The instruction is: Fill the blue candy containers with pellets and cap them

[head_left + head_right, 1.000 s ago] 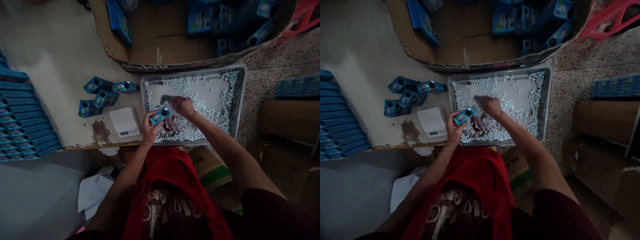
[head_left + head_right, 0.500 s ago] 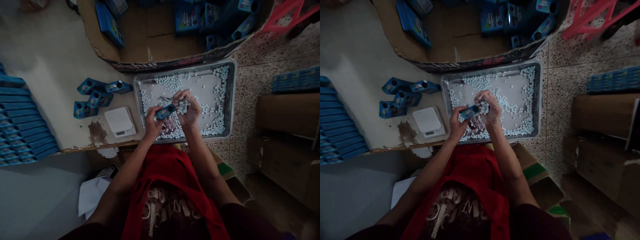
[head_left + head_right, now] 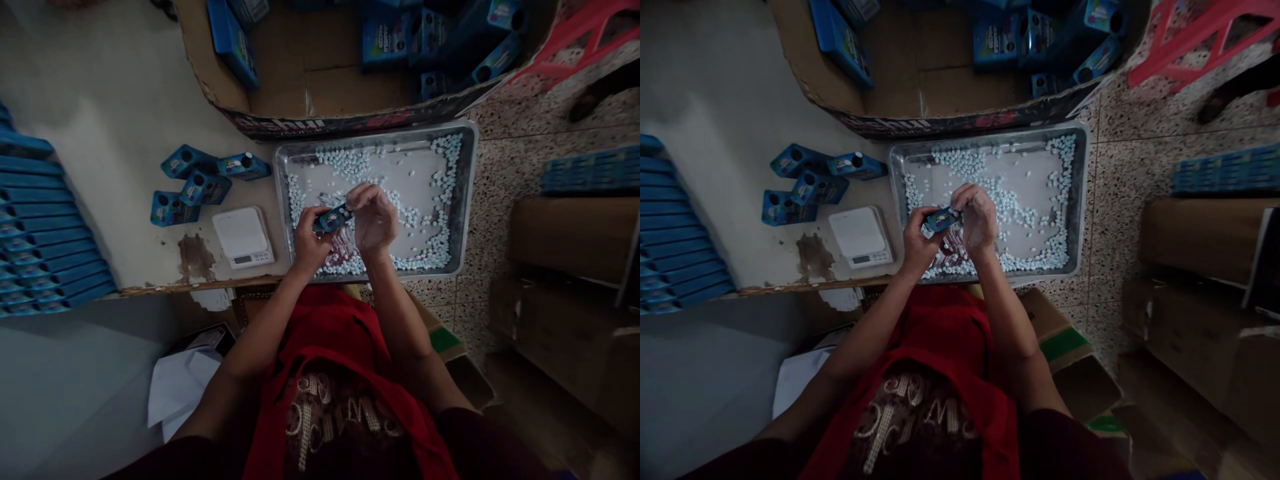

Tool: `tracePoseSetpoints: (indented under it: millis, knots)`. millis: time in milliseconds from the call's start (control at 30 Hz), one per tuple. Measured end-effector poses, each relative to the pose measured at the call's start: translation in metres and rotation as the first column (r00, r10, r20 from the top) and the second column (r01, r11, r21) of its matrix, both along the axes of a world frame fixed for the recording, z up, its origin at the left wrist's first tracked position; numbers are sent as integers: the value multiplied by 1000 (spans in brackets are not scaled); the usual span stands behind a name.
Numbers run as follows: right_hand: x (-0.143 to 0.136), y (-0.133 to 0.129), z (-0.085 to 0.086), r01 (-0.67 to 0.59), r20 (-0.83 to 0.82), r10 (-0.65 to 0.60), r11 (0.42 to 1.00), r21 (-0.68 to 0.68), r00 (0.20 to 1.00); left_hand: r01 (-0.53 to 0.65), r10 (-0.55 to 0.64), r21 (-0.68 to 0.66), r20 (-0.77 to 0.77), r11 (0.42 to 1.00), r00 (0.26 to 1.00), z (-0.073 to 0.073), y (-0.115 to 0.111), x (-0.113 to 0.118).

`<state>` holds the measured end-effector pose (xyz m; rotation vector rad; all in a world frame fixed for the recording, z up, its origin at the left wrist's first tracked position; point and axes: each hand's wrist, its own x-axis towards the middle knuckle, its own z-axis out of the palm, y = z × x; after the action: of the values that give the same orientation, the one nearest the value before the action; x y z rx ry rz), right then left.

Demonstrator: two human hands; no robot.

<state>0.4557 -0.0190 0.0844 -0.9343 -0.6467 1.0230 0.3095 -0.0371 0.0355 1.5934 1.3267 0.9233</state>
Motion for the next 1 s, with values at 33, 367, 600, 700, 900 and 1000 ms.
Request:
tracePoseSetpoints:
  millis: [33, 367, 600, 700, 900, 1000]
  knots:
    - [-3, -2, 0, 1, 17, -1, 1000, 0, 1000, 0, 1, -12, 15, 1000, 1000, -2, 0, 0]
    - [83, -90, -68, 366, 880, 298, 823, -433, 371, 9, -3, -74, 87, 997, 996, -22, 17, -29]
    - [96, -60, -119, 227, 793, 591, 801, -555, -149, -83, 112, -189, 152, 979, 982, -26, 15, -55]
    - [83, -21, -117, 207, 781, 621, 774, -598, -64, -99, 144, -244, 173, 965, 974, -26, 14, -59]
    - [70, -4, -98, 122, 478, 334, 704, -700, 813, -56, 107, -251, 196, 966, 975, -24, 13, -53]
    - [60, -11, -79, -92, 95, 192, 777, -622, 977, -70, 105, -217, 157, 974, 982, -22, 11, -45]
